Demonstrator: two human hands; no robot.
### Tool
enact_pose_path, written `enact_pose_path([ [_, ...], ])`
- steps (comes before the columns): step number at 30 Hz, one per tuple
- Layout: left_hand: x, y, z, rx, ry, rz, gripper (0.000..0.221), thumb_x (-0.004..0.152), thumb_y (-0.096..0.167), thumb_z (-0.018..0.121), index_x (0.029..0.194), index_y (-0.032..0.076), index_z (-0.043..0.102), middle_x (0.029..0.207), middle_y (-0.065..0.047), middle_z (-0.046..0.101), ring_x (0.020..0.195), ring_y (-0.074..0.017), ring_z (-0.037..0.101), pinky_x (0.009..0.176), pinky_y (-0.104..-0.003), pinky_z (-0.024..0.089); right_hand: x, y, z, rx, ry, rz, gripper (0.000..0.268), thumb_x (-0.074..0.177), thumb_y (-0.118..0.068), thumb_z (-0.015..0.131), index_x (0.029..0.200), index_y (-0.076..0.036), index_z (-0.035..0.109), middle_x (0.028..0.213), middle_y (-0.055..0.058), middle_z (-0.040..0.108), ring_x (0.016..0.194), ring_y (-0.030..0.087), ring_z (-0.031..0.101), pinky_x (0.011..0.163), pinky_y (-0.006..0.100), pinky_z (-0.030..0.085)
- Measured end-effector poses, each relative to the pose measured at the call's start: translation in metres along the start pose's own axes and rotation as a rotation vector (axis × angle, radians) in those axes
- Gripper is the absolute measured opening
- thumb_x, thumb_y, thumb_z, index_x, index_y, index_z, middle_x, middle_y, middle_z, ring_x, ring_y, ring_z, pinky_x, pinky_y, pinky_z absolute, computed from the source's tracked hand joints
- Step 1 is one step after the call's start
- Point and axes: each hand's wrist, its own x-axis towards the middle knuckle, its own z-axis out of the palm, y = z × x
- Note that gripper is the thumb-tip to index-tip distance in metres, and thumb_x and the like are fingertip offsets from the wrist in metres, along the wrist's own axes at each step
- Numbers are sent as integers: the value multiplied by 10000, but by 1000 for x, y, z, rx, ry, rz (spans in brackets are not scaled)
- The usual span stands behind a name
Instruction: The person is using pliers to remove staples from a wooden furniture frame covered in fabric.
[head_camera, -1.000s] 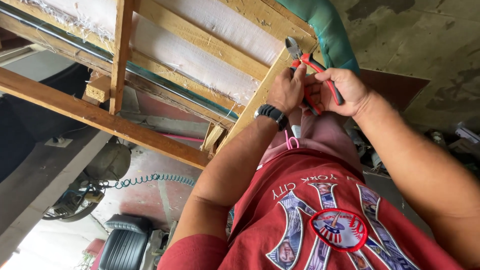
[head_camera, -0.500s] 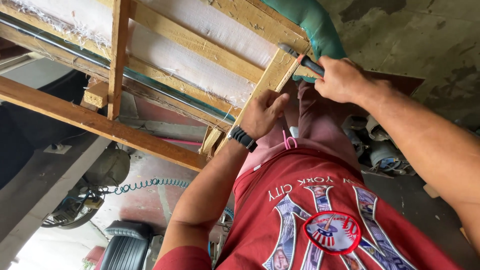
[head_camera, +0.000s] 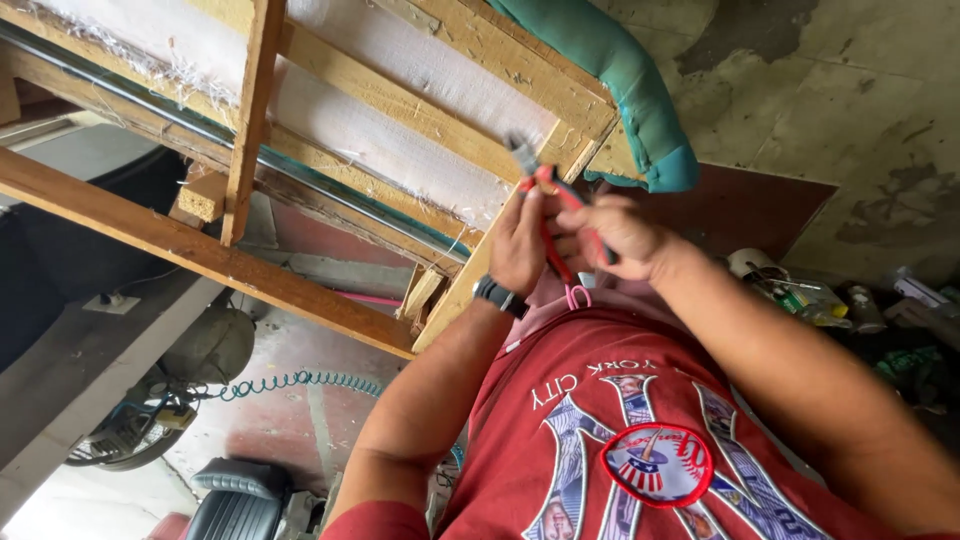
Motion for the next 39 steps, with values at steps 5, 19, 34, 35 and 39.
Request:
enact_pose_path([
  [5,-11,66,57,-130,-93,-288,473,1013,450,519,1243,58,649,1139,-279,717,1125,-444,682,909,-525,568,-8,-31,-71,44,-18,33,336,957,-326,559,1153,-71,656,1108,122,743,914,308,749,662,499,599],
  [19,41,54,72,89,-144,-343,594,960,528,453,1188,17,655,1213,-248,698,1233,-423,630,1050,-510,496,0,-65,-111,-44,-23,70,482,1002,-435,468,1222,-47,651,1100,162,739,897,354,732,723,589,575],
  [34,62,56,65,-77,-242,-494,509,924,430,506,1026,-51,641,894,-235,673,633,-343,692,514,-428,609,0,-76,-86,-14,76,111,356,966,-333,522,1236,-125,624,1057,69,680,893,269,689,682,580,584],
  [35,63,53,63,-72,-274,-432,521,920,429,542,1023,-66,666,866,-296,708,593,-385,743,554,-460,671,0,-77,-79,-41,116,100,380,971,-386,530,1186,-87,626,1053,121,691,870,337,732,684,555,593],
  [39,47,50,63,-213,-333,-434,561,954,457,510,1126,-72,577,852,-334,681,627,-399,734,587,-502,665,19,-42,-119,-217,218,44,263,981,-271,531,1160,-106,630,1061,135,714,821,361,739,609,554,595],
])
